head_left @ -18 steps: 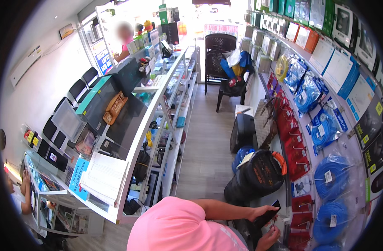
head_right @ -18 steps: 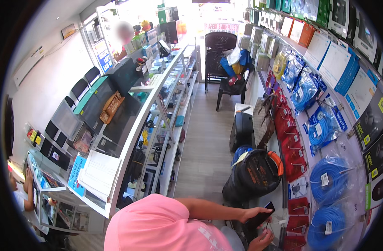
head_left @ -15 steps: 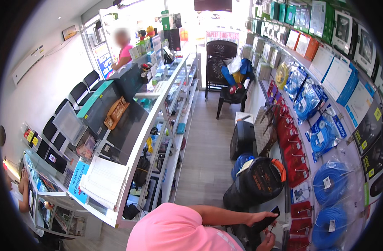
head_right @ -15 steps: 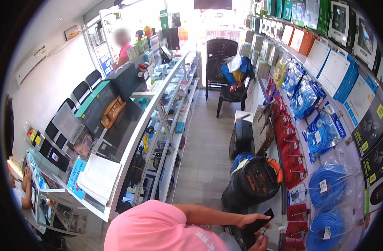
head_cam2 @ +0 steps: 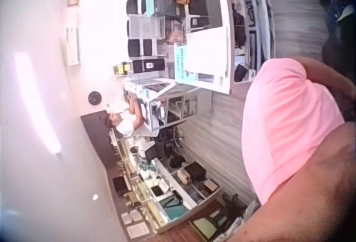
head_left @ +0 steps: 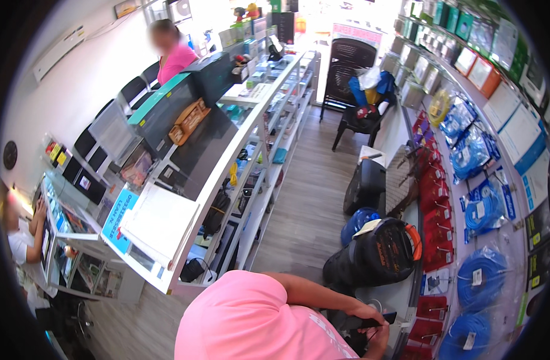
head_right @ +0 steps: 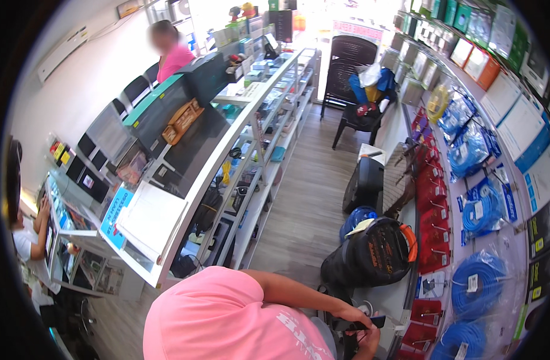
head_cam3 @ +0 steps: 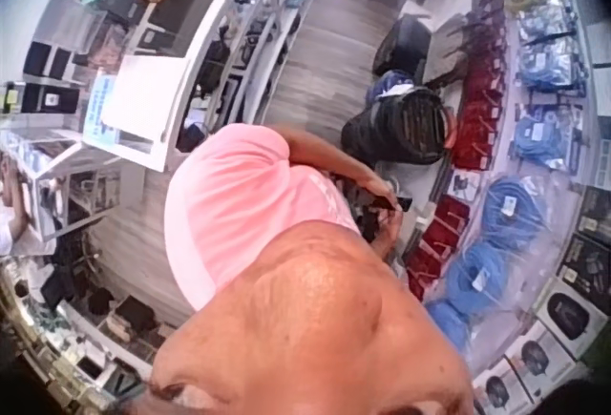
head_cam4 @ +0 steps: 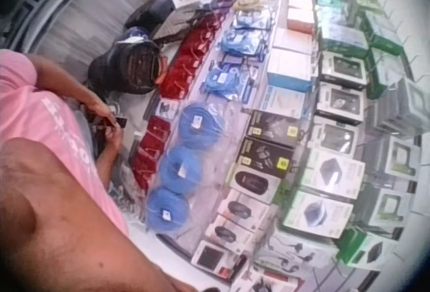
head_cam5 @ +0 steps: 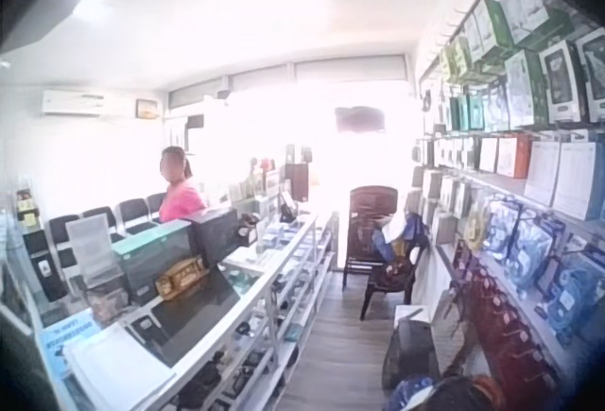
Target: The person picks up small product boxes from a shelf, applies yellow adhesive labels to them, and places them on a counter. The person also handles a smartphone and a power bank during the process.
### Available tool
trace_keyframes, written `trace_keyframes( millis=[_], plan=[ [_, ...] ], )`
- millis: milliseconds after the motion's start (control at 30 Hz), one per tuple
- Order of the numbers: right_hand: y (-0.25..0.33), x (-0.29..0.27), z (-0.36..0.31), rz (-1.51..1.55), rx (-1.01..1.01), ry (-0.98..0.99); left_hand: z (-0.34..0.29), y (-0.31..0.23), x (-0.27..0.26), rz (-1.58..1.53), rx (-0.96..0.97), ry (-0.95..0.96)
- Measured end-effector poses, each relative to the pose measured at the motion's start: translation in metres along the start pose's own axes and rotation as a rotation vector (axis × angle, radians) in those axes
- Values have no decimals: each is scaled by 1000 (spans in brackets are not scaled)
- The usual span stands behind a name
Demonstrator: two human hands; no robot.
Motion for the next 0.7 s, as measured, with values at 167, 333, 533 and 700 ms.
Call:
trace_keyframes(
  millis=[167, 333, 533, 700],
  plan=[
    [-24, -13, -17, 35, 19, -381, -5, 0, 13, 119, -16, 50],
    [-25, -17, -12, -78, 69, -441, 8, 10, 3, 163, -4, 61],
    [-7, -23, -3, -281, 98, -441, -7, -4, -11, 184, 96, -37],
    [24, -34, 14, -605, 116, -370, -30, -20, -30, 191, 203, -179]
  ],
)
Point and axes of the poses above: each hand's wrist, its own z-axis towards the middle knuckle, its own x-axis out of the palm, y = z × x, the point moved 7 cm from there along z, towards the middle knuckle, and after that the axes turned 5 degrees about -z, right-handed, at the moved point
